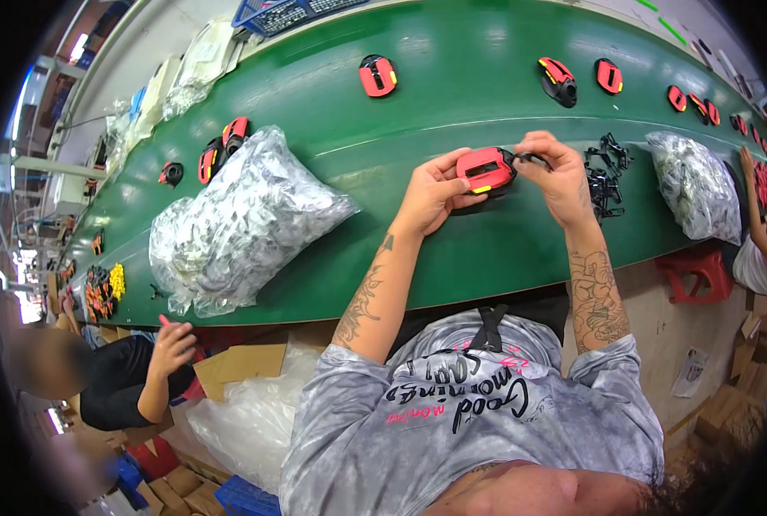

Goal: Assembling computer mouse components on a factory assembly line.

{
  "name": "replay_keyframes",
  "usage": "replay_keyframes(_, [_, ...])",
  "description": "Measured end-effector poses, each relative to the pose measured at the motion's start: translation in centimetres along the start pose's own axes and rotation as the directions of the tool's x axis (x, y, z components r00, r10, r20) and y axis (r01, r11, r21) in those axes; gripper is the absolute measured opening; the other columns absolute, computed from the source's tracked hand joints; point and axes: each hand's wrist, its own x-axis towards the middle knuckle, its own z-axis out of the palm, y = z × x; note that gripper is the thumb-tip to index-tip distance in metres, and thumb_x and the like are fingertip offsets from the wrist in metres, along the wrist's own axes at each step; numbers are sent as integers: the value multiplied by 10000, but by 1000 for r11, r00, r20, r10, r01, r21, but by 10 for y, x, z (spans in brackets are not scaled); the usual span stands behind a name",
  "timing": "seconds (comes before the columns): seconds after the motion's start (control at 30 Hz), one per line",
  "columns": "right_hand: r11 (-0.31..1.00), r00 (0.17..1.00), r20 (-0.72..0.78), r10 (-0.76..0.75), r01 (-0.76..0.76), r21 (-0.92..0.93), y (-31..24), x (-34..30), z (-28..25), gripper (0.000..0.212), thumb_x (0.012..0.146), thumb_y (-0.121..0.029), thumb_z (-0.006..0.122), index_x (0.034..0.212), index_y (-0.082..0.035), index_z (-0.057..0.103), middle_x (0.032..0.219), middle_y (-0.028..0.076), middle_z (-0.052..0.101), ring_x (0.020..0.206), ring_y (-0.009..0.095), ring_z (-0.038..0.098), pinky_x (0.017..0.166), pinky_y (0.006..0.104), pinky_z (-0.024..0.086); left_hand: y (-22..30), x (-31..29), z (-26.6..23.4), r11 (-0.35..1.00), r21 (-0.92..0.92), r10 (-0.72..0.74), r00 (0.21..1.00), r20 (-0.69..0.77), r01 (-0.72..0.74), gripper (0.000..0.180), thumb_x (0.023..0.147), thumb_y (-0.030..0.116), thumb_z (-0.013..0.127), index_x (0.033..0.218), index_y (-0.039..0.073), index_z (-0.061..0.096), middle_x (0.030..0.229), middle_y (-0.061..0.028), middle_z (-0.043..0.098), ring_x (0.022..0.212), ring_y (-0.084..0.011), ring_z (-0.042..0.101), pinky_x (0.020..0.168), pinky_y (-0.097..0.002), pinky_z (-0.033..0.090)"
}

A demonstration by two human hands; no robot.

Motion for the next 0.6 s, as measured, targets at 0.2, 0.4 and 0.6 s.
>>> replay_keyframes(0.2, [956, 981, 97, 170, -188, 223, 5, -1, 11, 266, 979, -48, 592, 1230, 39, 613, 877, 84, 657, 761, 92, 610, 490, 230, 435, 2, -1, -1, 1000, 10, -20, 999, -29, 20, 584, 902, -141, 564, 1468, -95, 426, 1384, -218, 602, 1160, -330, 695, 884, -451, 668])
replay_keyframes(0.4, [910, 964, 61, 258, -264, 320, -1, -20, 33, 253, 1003, -77, 564, 1235, 13, 518, 994, 126, 669, 777, 204, 706, 552, 281, 579, 3, 5, -3, 1000, 12, 1, 1000, 6, -1, 597, 914, -128, 540, 1490, -103, 388, 1397, -250, 578, 1183, -348, 682, 931, -478, 651])
replay_keyframes(0.6, [883, 886, 235, 399, -303, -358, -25, -3, 39, 253, 952, -128, 690, 1143, 18, 612, 928, 70, 682, 700, 111, 650, 553, 245, 490, 0, 4, -6, 999, -39, 22, 1000, 15, -22, 580, 923, -124, 546, 1484, -101, 400, 1384, -244, 586, 1171, -334, 687, 939, -480, 647])
